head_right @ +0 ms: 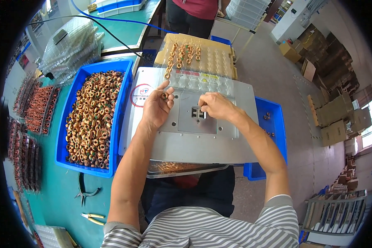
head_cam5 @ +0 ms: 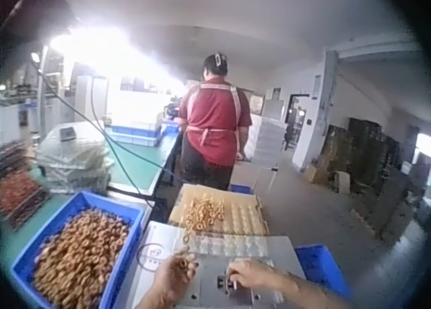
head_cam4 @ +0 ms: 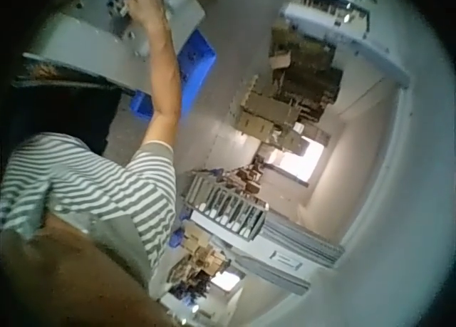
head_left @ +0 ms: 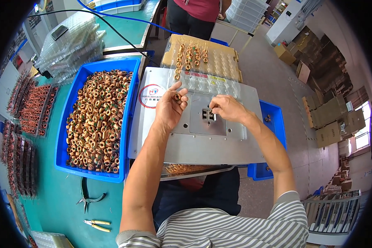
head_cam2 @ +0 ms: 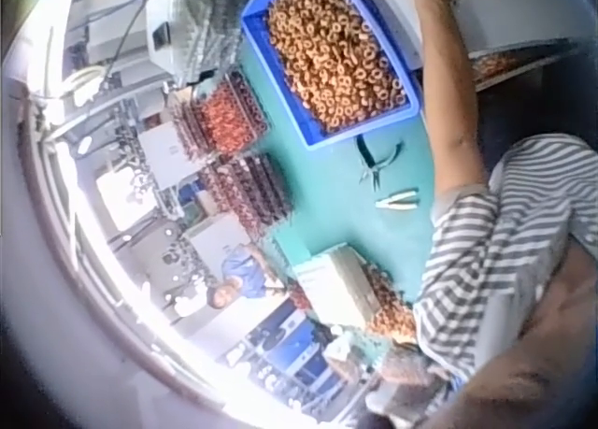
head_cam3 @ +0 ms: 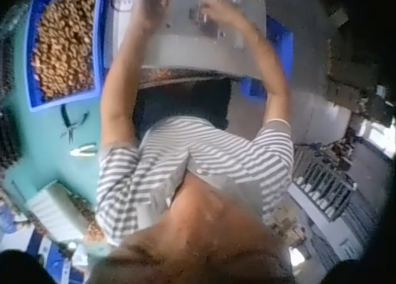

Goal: Placing small metal rings into a machine template for industrial assembly.

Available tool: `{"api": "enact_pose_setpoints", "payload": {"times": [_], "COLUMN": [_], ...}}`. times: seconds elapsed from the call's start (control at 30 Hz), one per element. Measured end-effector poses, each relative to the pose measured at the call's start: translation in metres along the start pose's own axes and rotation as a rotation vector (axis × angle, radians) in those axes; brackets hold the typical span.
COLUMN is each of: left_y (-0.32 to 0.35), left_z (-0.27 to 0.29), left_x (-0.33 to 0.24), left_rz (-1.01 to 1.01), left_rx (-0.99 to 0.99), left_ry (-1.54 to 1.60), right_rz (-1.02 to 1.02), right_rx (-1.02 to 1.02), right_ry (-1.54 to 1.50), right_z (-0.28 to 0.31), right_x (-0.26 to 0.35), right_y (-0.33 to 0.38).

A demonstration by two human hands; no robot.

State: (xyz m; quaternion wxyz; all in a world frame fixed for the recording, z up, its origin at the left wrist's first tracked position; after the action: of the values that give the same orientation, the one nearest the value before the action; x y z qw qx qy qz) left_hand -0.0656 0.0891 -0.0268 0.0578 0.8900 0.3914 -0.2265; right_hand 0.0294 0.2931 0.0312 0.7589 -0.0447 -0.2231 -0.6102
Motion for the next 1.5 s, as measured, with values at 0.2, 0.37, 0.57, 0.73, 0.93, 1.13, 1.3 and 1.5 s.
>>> {"api": "enact_pose_setpoints", "payload": {"times": [0.2,0.37,0.57,0.73,0.93,1.13,1.3,1.5], "left_y": [0.001,0.0,-0.001,-0.001,0.002,0.0,0.005,0.001], "left_z": [-0.001,0.001,0.001,-0.002,-0.003,-0.001,-0.007,0.006], "left_x": [0.0,0.0,0.002,0.002,0.001,0.005,0.007,0.006], "left_rz": [0.006,0.012,0.018,0.015,0.022,0.144,0.291,0.117], "left_rx": [-0.013,-0.01,-0.003,-0.017,-0.03,-0.011,0.041,0.09], "left_ry": [-0.011,-0.036,-0.038,-0.043,-0.059,-0.23,-0.282,-0.102], "right_rz": [0.038,0.103,0.148,0.155,0.173,0.081,0.045,0.255], "right_rx": [-0.064,-0.175,-0.209,-0.207,-0.219,-0.387,-0.589,-0.463], "right_ry": [0.074,0.155,0.224,0.22,0.205,0.09,-0.102,-0.165], "right_z": [-0.031,-0.042,-0.045,-0.047,-0.046,-0.021,0.001,-0.01], "right_x": [0.003,0.002,-0.001,0.0,0.004,0.019,0.053,0.073], "right_y": [-0.005,-0.004,-0.003,-0.003,-0.003,-0.001,-0.021,-0.046]}}
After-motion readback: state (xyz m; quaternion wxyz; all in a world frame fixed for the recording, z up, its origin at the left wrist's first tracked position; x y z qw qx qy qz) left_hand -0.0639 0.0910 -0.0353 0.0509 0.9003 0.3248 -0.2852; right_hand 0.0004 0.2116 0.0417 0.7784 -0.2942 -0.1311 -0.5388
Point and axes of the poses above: each hand's wrist, its own y-axis away from the middle knuckle, its own z-axis out of the back of the hand, x = y × z, the point moved 1 cm from there along -y, towards the middle knuckle, and after that the axes turned 11 degrees about x, right-handed, at the moved point
